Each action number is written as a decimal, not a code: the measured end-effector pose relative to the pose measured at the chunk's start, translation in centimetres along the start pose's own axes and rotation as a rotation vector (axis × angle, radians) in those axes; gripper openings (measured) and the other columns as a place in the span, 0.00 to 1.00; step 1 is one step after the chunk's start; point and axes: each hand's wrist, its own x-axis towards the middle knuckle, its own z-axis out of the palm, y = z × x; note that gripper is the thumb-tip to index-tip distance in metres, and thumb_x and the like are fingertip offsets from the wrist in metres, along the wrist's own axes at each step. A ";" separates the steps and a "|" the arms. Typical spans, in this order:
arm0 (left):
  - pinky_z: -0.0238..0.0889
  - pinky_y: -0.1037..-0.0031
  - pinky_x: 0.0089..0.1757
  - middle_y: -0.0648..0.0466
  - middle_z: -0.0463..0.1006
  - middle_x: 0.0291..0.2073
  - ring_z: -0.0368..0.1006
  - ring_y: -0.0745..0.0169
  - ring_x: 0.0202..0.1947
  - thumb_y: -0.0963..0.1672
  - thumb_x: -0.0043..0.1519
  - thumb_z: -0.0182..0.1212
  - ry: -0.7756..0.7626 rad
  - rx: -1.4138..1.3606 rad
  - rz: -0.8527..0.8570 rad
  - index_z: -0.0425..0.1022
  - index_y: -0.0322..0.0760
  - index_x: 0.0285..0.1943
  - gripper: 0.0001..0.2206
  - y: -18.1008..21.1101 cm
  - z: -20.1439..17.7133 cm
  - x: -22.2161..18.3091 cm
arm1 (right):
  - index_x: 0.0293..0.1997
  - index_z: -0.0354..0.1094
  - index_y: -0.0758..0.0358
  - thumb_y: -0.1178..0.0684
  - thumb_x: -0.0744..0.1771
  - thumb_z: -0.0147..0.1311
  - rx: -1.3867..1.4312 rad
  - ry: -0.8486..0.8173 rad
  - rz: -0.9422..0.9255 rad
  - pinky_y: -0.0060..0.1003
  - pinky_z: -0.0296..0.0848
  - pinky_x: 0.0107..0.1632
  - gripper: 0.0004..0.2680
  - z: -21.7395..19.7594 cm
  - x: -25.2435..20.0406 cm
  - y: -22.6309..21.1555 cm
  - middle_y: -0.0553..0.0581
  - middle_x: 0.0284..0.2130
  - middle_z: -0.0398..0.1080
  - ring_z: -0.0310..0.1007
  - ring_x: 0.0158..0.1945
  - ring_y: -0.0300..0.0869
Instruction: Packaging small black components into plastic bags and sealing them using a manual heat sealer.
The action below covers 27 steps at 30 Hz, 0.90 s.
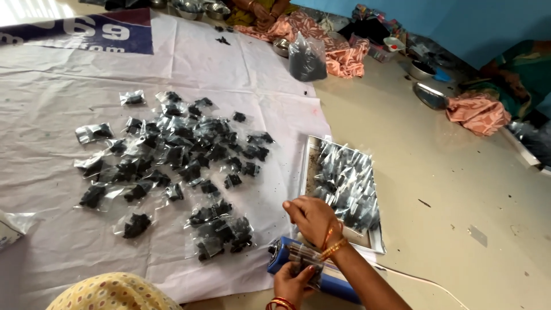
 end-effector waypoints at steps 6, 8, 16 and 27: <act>0.75 0.68 0.23 0.52 0.86 0.31 0.83 0.63 0.28 0.40 0.54 0.74 0.075 0.067 0.050 0.75 0.33 0.40 0.11 0.0 1.6 -0.9 | 0.15 0.63 0.67 0.36 0.70 0.48 0.130 -0.098 0.083 0.45 0.63 0.26 0.25 4.4 1.8 3.0 0.57 0.10 0.59 0.59 0.16 0.43; 0.71 0.70 0.22 0.52 0.86 0.30 0.81 0.64 0.26 0.41 0.54 0.75 0.123 0.066 0.090 0.75 0.33 0.38 0.11 0.0 1.9 -1.3 | 0.16 0.62 0.69 0.36 0.69 0.49 0.176 -0.108 0.008 0.43 0.62 0.24 0.25 5.7 1.9 3.4 0.55 0.09 0.57 0.56 0.15 0.40; 0.71 0.72 0.23 0.50 0.85 0.27 0.77 0.63 0.22 0.41 0.54 0.75 0.129 0.079 0.050 0.74 0.33 0.38 0.12 0.9 2.4 -2.0 | 0.16 0.62 0.69 0.37 0.70 0.50 0.180 -0.115 -0.015 0.43 0.58 0.24 0.25 8.1 2.3 5.0 0.57 0.09 0.54 0.50 0.16 0.39; 0.74 0.70 0.22 0.46 0.85 0.27 0.83 0.54 0.22 0.43 0.62 0.65 0.126 0.235 0.006 0.78 0.28 0.43 0.10 0.5 0.8 -0.7 | 0.18 0.65 0.69 0.37 0.68 0.53 0.244 -0.007 0.129 0.42 0.60 0.23 0.24 9.2 1.6 4.9 0.57 0.10 0.58 0.55 0.16 0.39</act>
